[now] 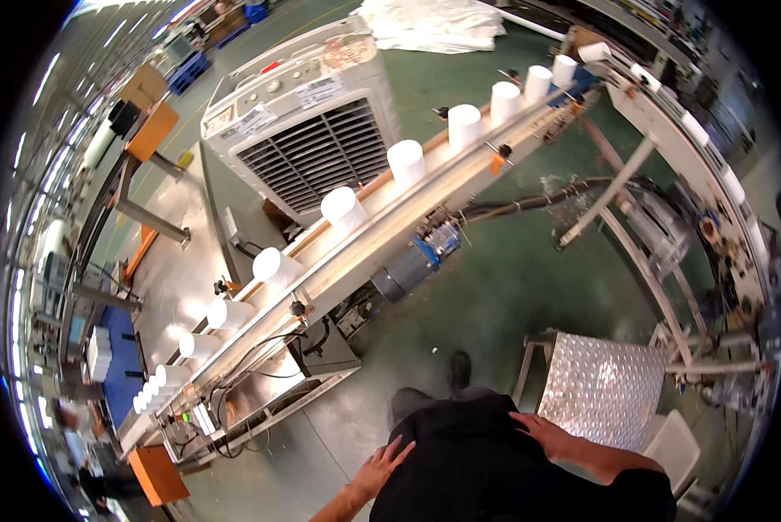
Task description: The person picks up a package of paper products from a stack, checks a paper document, and then walks along a conveyor belt, clearing objects from the line by hand.
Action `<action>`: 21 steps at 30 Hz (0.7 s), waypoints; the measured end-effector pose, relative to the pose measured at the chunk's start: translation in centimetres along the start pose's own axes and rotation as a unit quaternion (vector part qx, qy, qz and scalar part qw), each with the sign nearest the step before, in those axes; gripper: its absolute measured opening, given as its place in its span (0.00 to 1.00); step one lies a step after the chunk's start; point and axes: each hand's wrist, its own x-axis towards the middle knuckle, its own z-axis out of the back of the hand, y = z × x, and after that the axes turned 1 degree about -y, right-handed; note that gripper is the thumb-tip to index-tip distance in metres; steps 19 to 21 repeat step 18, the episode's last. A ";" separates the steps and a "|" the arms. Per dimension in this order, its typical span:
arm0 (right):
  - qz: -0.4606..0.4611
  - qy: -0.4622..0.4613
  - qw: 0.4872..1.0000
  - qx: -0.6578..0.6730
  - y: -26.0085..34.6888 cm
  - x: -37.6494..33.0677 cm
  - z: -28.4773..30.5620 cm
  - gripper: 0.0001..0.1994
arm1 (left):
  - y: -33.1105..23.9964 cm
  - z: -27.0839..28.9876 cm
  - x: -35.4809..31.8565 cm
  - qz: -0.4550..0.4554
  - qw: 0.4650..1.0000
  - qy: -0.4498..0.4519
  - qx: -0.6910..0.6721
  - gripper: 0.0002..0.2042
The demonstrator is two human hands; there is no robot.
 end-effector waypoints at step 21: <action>-0.295 -0.197 0.830 0.431 -13.4 7.3 18.8 0.34 | 0.5 21.0 34.6 -0.345 0.937 0.053 0.027 0.42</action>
